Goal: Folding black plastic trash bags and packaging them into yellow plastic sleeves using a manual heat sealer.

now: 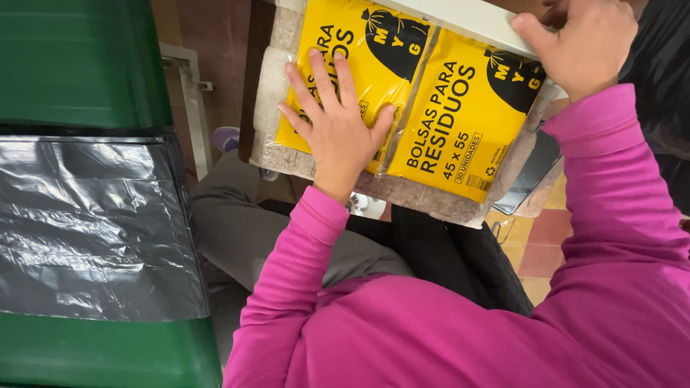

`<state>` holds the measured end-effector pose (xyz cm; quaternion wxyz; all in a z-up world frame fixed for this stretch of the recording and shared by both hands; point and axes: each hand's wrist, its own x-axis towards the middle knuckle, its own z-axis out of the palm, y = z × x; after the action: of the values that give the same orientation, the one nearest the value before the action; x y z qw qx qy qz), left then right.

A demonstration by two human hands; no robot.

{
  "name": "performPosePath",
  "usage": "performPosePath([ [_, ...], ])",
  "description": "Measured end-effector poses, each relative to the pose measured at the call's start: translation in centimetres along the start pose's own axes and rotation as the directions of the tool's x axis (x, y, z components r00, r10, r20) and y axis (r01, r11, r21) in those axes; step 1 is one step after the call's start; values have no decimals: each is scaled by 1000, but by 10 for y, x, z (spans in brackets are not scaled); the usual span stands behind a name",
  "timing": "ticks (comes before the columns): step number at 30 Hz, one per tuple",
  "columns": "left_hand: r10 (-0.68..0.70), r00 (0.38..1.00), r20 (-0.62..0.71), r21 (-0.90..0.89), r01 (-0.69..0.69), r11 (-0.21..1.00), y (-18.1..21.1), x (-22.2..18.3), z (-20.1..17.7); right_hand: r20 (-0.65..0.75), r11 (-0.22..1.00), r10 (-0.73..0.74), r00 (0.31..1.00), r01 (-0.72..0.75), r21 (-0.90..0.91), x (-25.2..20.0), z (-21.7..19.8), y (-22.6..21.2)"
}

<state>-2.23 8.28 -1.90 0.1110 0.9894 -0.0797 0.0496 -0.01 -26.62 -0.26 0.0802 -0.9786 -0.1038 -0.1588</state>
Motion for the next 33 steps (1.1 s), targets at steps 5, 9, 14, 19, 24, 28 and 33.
performPosePath([
  [5, 2, 1000, -10, 7, -2, 1000, -1, -1, 2, -26, 999, -35, 999, 35, -30, -1, -1, -1],
  [9, 3, 1000, -7, -2, -3, 1000, -1, 0, -1, -32, 999, -39, 999, 39, 8, -4, 1, 2],
  [14, -2, 1000, -2, 5, 2, 1000, -1, 0, 1, -56, 995, -77, 995, 73, -68, -2, -3, -3],
  [19, -3, 1000, 10, 3, 3, 1000, -2, -1, 1, -12, 999, -18, 1000, 18, 33, -5, 0, 0],
  [24, -8, 999, 35, 4, 8, 1000, -2, 0, 0, -17, 999, -41, 999, 41, -2, -5, 0, 1],
  [28, -4, 1000, 11, 1, 4, 1000, -2, 0, 2, -12, 999, -37, 999, 37, 8, -5, 1, 2],
  [33, -10, 1000, -12, -7, 10, 1000, -2, -1, 1, -5, 998, -10, 1000, 10, 70, -10, 5, 7],
])
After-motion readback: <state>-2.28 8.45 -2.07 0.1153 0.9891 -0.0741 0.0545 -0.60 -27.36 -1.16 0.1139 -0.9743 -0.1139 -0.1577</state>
